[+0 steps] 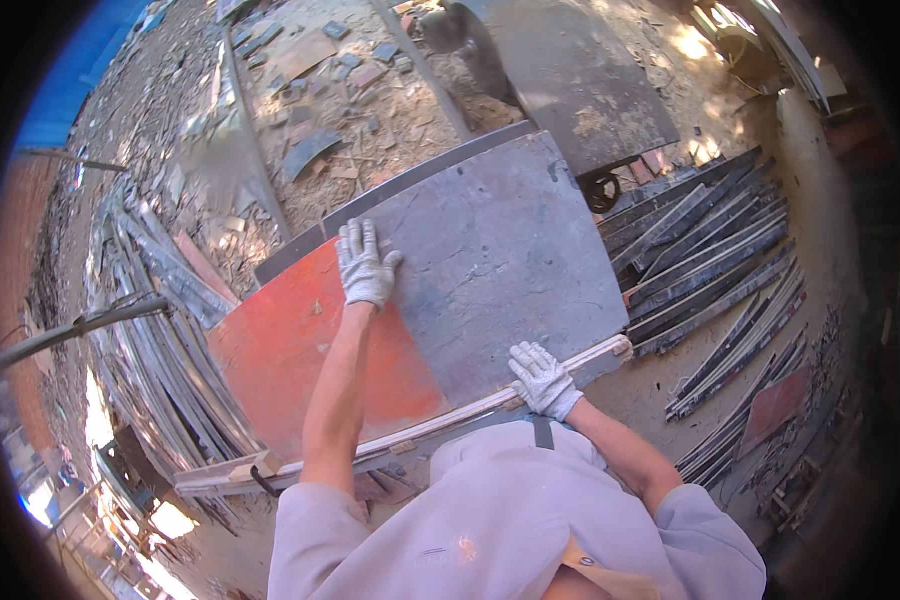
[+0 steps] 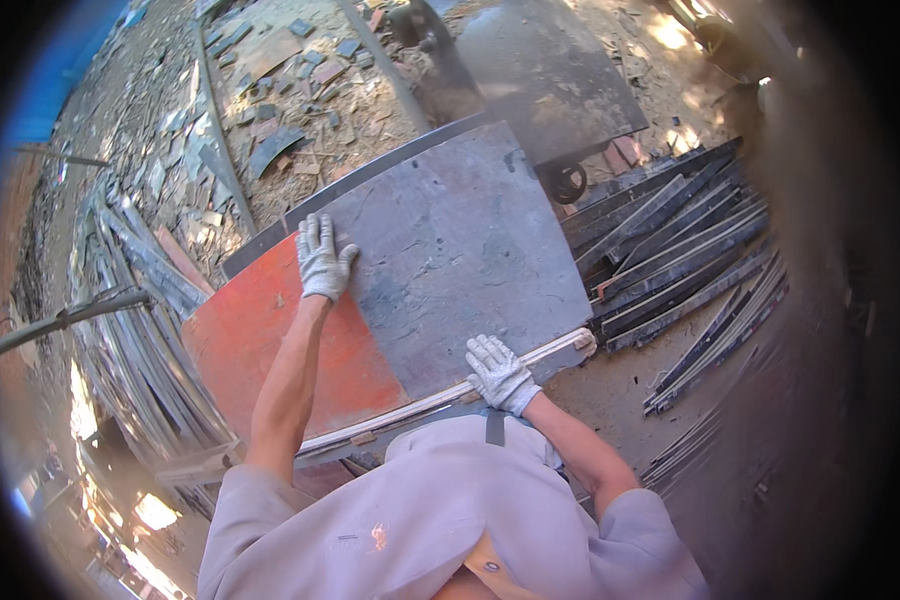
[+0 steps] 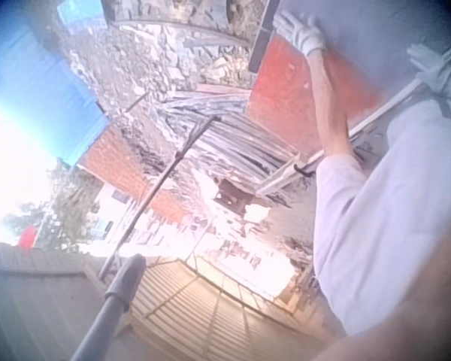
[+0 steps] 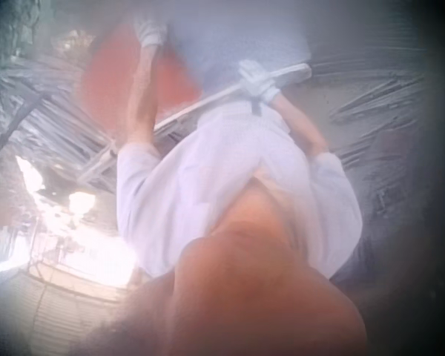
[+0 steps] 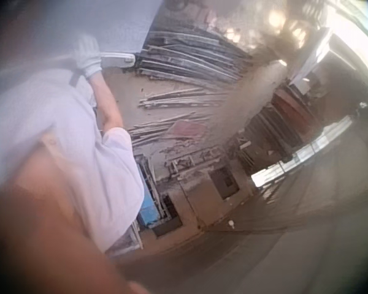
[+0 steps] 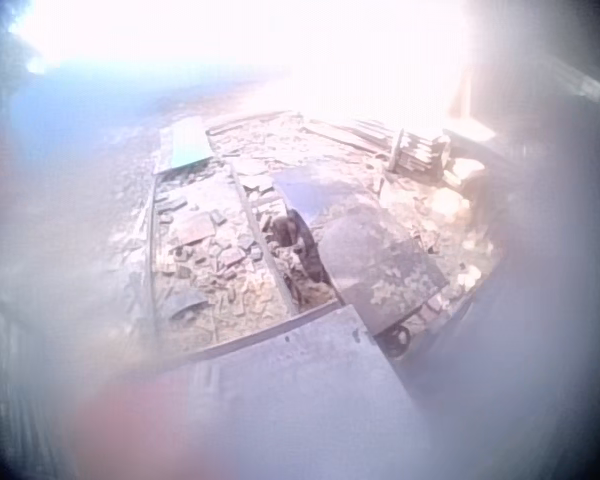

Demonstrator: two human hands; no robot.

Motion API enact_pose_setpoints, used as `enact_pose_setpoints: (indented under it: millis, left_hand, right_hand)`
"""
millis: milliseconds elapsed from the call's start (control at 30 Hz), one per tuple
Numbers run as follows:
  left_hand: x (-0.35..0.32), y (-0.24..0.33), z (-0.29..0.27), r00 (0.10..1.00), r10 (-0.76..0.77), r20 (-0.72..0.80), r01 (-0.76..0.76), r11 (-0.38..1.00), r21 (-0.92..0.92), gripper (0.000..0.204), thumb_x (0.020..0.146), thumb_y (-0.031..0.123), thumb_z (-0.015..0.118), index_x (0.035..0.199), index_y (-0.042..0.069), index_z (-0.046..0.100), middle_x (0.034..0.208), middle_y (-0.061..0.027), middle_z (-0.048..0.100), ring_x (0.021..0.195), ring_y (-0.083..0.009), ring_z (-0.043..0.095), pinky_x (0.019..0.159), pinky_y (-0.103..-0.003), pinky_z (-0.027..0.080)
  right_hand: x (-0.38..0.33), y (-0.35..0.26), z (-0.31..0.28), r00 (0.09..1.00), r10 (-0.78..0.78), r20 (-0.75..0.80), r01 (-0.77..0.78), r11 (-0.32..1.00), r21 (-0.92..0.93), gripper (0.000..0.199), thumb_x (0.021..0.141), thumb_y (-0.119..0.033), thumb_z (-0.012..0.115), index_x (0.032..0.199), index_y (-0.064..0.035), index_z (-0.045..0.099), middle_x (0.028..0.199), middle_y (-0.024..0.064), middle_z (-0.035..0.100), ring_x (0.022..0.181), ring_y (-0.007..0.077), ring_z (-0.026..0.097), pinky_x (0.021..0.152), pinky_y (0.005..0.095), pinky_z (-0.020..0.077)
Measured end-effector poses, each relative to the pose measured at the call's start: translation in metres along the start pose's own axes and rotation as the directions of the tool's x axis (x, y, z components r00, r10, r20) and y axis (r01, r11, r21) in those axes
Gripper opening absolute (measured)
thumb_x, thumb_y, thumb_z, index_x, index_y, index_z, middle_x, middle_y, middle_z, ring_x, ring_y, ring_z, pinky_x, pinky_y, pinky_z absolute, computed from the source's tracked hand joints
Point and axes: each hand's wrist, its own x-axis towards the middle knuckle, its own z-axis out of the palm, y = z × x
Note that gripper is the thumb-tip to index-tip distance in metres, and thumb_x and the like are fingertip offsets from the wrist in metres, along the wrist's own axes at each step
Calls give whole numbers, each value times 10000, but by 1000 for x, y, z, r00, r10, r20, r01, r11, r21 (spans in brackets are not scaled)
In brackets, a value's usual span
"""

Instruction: The person places red and gray metal sheets onto a cutting machine, aligns them, and cuts them into smaller pieces. The person then stacks the cut pieces on the floor.

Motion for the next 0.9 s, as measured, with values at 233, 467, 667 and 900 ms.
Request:
enact_pose_setpoints:
  millis: [233, 467, 667, 900]
  left_hand:
    - [-144, 47, 8, 988, 54, 142, -22, 976, -217, 829, 973, 317, 687, 1646, 15, 309, 1747, -211, 202, 1628, -382, 157, 1329, -497, 143]
    - [-243, 42, 13, 965, 177, 195, -101, 932, -348, 601, 955, 132, 630, 1536, 41, 510, 1681, -169, 384, 1581, -376, 302, 1299, -500, 255]
    - [-235, 11, -3, 958, 163, 238, 6, 813, -582, 507, 980, -25, 542, 1464, 115, 608, 1610, -114, 507, 1544, -332, 392, 1272, -449, 332]
    - [-252, 21, 12, 963, 224, 150, -123, 862, -492, 498, 963, -7, 575, 1442, 119, 620, 1593, -134, 523, 1520, -347, 426, 1271, -470, 337]
  right_hand:
    - [13, 0, 10, 992, -38, -119, 30, 997, -67, 450, 974, -285, 644, 1302, 22, 671, 1485, 224, 581, 1420, 407, 520, 1222, 537, 370]
    - [20, 0, 24, 972, -68, -226, 43, 993, -111, 394, 976, -257, 630, 1262, 11, 673, 1373, 231, 644, 1323, 420, 592, 1164, 548, 425]
    - [41, -3, 22, 962, -76, -261, 46, 992, -118, 357, 972, -251, 650, 1235, -13, 694, 1345, 197, 670, 1302, 393, 616, 1136, 527, 457]
    - [30, -4, 23, 959, -77, -272, 46, 992, -119, 357, 972, -258, 649, 1233, -19, 697, 1355, 200, 667, 1307, 389, 612, 1139, 526, 451]
